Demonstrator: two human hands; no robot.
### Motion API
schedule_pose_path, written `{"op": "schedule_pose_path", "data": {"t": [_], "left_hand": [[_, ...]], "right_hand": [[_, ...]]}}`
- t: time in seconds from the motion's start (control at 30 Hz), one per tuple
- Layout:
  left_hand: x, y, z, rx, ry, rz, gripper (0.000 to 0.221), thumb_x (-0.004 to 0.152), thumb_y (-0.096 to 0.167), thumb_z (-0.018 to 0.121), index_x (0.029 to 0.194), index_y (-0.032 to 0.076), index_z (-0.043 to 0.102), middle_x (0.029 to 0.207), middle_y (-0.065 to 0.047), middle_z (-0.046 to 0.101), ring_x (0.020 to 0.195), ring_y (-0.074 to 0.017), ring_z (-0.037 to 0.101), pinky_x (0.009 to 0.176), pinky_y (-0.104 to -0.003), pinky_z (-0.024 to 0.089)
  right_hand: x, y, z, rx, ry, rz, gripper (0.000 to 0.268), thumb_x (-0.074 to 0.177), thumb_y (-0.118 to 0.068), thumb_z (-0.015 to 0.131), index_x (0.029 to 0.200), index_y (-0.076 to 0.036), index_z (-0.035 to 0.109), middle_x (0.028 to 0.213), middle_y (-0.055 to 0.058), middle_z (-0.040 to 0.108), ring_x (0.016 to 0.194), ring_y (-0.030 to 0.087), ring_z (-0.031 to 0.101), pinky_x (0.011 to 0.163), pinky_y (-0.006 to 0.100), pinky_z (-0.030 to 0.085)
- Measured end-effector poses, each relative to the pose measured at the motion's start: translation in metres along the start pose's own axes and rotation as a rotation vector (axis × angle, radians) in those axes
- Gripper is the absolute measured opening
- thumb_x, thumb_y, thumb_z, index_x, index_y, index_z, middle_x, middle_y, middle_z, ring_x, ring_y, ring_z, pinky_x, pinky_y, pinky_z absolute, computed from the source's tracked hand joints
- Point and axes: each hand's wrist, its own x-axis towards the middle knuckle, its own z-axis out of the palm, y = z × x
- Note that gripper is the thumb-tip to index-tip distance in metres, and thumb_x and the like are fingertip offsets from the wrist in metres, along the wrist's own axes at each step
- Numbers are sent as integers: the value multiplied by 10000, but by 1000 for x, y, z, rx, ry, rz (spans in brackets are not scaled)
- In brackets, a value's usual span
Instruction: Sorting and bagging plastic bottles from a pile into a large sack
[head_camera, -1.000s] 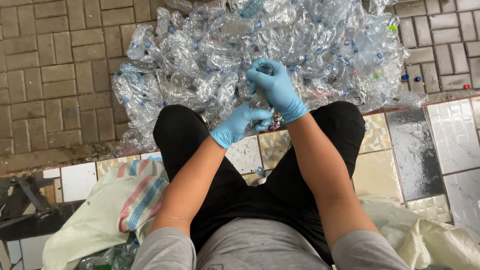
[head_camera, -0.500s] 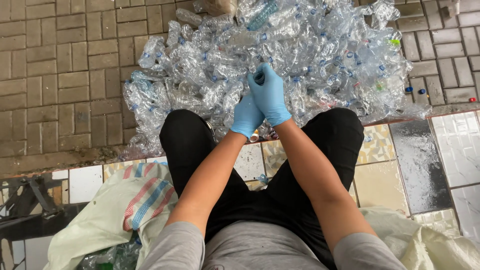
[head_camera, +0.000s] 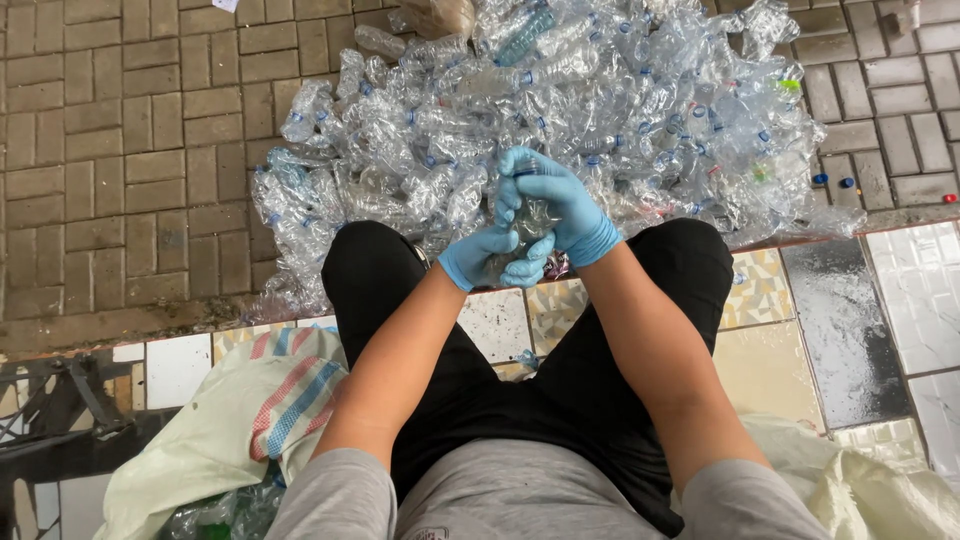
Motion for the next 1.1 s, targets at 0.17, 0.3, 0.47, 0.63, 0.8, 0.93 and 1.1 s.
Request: {"op": "schedule_pose_path", "data": {"t": [0.17, 0.3, 0.47, 0.63, 0.8, 0.93, 1.1], "left_hand": [[-11, -5, -10, 122, 437, 29, 109, 919, -17, 681, 1022, -33, 649, 865, -188, 640, 611, -233, 558, 513, -309, 460], [-13, 1, -27, 294, 677, -15, 234, 829, -6, 814, 978, -56, 641, 656, -148, 576, 540, -252, 556, 465, -375, 478], [-3, 17, 7, 663, 895, -7, 242, 814, 121, 868, 884, 21, 660, 616, -99, 627, 530, -179, 612, 448, -270, 452], [14, 16, 11, 912, 1106, 122, 422, 804, 118, 875, 1070, 39, 556, 729, -103, 706, 535, -171, 670, 414, -258, 520], [30, -12, -50, 1428, 1316, 32, 509, 868, 118, 645, 1283, 40, 361, 970, -190, 746, 1015, -385, 732, 875, -510, 588], [42, -12, -58, 1524, 1317, 3, 558, 877, 111, 633, 1345, 15, 343, 1022, -190, 743, 1048, -382, 726, 893, -508, 592], [43, -3, -61, 1837, 1354, -132, 710, 906, 91, 595, 1529, -59, 291, 1176, -188, 731, 1148, -372, 707, 948, -500, 605]], "right_hand": [[-8, -7, 28, -196, 305, 0, 168, 923, -74, 626, 1064, 7, 581, 654, 145, 573, 626, 280, 656, 622, 342, 517], [-4, -8, 39, -458, 356, -1, 160, 928, -59, 676, 1061, -4, 605, 710, 153, 651, 688, 265, 716, 669, 319, 550], [-7, -23, 61, -755, 366, 55, 208, 915, -95, 747, 1083, -67, 628, 862, 93, 694, 823, 210, 716, 783, 332, 574], [14, 11, 11, -1046, 471, 31, 181, 902, -102, 727, 1059, -119, 637, 884, 101, 724, 843, 243, 752, 772, 356, 609], [30, 27, -10, -1264, 686, -73, 180, 907, -108, 713, 1042, -107, 593, 974, 187, 749, 1007, 414, 726, 866, 492, 593], [38, 40, -24, -1361, 715, -151, 180, 909, -49, 672, 1041, -71, 552, 953, 233, 741, 972, 457, 726, 844, 513, 612], [40, 43, -35, -1374, 757, -167, 194, 901, -76, 690, 1034, -108, 552, 960, 207, 754, 958, 424, 735, 816, 505, 628]]}}
